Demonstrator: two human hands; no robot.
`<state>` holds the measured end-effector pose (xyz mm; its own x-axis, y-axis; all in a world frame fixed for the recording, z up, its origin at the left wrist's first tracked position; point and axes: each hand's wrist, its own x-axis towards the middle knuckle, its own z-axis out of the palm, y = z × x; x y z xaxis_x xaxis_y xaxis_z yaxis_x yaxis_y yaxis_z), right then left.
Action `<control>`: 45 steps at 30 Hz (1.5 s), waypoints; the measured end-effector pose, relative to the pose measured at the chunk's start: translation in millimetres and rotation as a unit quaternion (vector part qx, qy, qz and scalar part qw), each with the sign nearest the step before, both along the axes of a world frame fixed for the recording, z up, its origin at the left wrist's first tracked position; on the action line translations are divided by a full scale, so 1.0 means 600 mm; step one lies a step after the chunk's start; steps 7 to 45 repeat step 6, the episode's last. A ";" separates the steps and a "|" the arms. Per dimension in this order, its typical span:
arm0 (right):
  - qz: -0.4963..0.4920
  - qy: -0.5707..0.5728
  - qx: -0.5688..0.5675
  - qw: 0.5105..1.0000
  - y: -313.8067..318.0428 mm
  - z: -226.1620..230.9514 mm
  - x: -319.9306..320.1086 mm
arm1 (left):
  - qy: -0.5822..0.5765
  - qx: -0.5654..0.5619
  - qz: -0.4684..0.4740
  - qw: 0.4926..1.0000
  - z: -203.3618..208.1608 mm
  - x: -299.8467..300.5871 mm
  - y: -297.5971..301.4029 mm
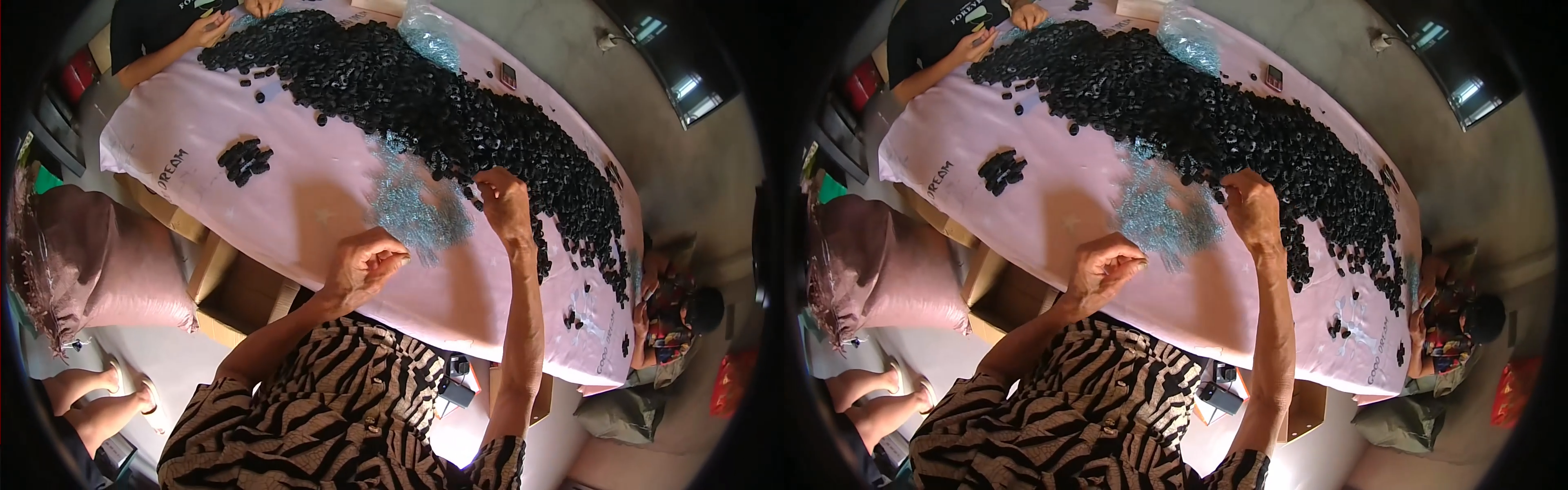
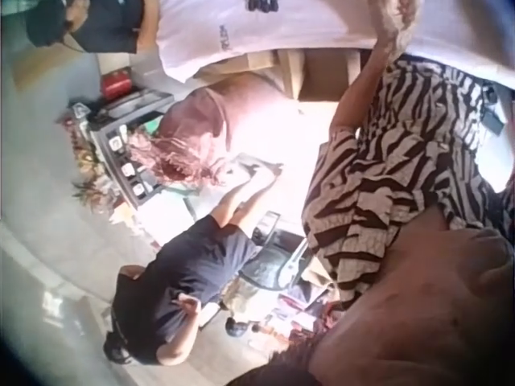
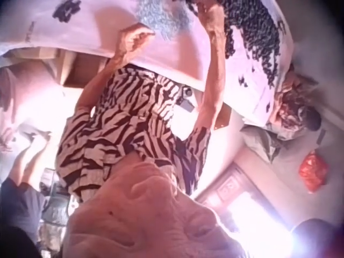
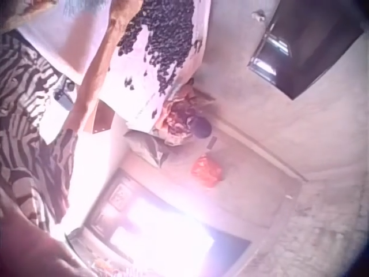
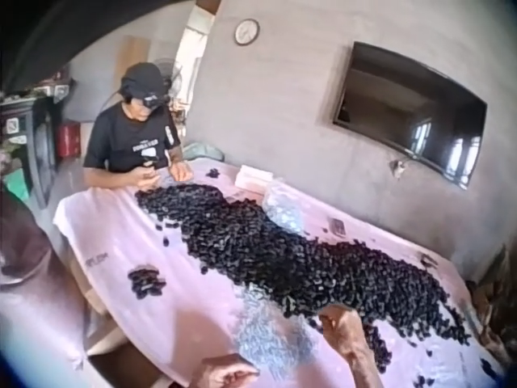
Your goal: Placing tiny blue beads onto small black plastic pieces on a table.
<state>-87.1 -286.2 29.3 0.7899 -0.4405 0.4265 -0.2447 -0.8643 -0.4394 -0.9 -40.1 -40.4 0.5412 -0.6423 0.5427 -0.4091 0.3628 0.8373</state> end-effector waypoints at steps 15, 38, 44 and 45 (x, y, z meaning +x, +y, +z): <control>0.010 0.075 -0.141 0.987 -0.020 -0.018 0.028 | 0.040 0.043 -0.030 0.998 0.007 -0.002 0.006; 0.010 0.075 -0.141 0.987 -0.020 -0.018 0.028 | 0.040 0.043 -0.030 0.998 0.007 -0.002 0.006; 0.010 0.075 -0.141 0.987 -0.020 -0.018 0.028 | 0.040 0.043 -0.030 0.998 0.007 -0.002 0.006; 0.010 0.075 -0.141 0.987 -0.020 -0.018 0.028 | 0.040 0.043 -0.030 0.998 0.007 -0.002 0.006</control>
